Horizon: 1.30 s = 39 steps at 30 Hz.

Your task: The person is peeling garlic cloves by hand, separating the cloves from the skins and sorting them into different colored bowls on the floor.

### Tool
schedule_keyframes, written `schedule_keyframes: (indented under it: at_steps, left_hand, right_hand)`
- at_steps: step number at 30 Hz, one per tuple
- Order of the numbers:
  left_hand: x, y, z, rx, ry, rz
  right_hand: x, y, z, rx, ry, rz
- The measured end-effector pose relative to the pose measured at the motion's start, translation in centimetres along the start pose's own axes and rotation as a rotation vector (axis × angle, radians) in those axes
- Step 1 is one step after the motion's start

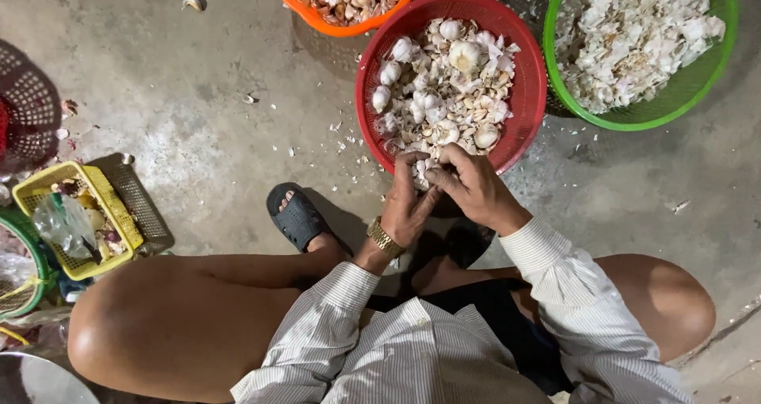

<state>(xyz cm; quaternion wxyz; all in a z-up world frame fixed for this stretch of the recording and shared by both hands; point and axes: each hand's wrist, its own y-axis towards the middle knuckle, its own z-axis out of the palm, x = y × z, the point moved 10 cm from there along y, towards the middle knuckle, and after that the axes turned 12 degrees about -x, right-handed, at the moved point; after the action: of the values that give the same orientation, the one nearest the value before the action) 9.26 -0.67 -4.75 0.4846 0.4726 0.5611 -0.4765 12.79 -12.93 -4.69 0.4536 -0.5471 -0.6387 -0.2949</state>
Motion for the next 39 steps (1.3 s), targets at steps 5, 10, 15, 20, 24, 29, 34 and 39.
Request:
schedule_keyframes:
  at_steps: [5, 10, 15, 20, 24, 29, 34, 39]
  left_hand:
    - [-2.1, 0.4, -0.5, 0.029, -0.096, -0.034]
    - [-3.9, 0.2, 0.5, -0.004, -0.293, -0.105]
    - [-2.6, 0.0, -0.2, -0.002, -0.258, -0.052]
    - [-0.3, -0.2, -1.1, 0.015, 0.035, -0.090]
    - [-1.0, -0.7, -1.2, 0.040, 0.102, -0.187]
    - [0.3, -0.9, -0.6, 0.015, -0.127, -0.160]
    - [0.4, -0.4, -0.3, 0.029, -0.574, -0.268]
    - [1.2, -0.1, -1.1, -0.024, -0.748, -0.256]
  right_hand:
    - [1.9, -0.2, 0.2, 0.032, 0.149, 0.016]
    - [-2.1, 0.1, 1.2, 0.011, 0.576, 0.300]
    - [-1.7, -0.7, 0.5, -0.131, 0.636, 0.483]
    - [0.6, -1.0, 0.5, -0.025, 0.536, 0.524]
    - [1.7, -0.8, 0.4, -0.016, 0.444, 0.458]
    - [-0.1, -1.1, 1.6, 0.033, 0.640, 0.537]
    - [-1.5, -1.5, 1.2, 0.010, 0.751, 0.569]
    - [-3.0, -1.2, 0.6, -0.052, 0.876, 0.609]
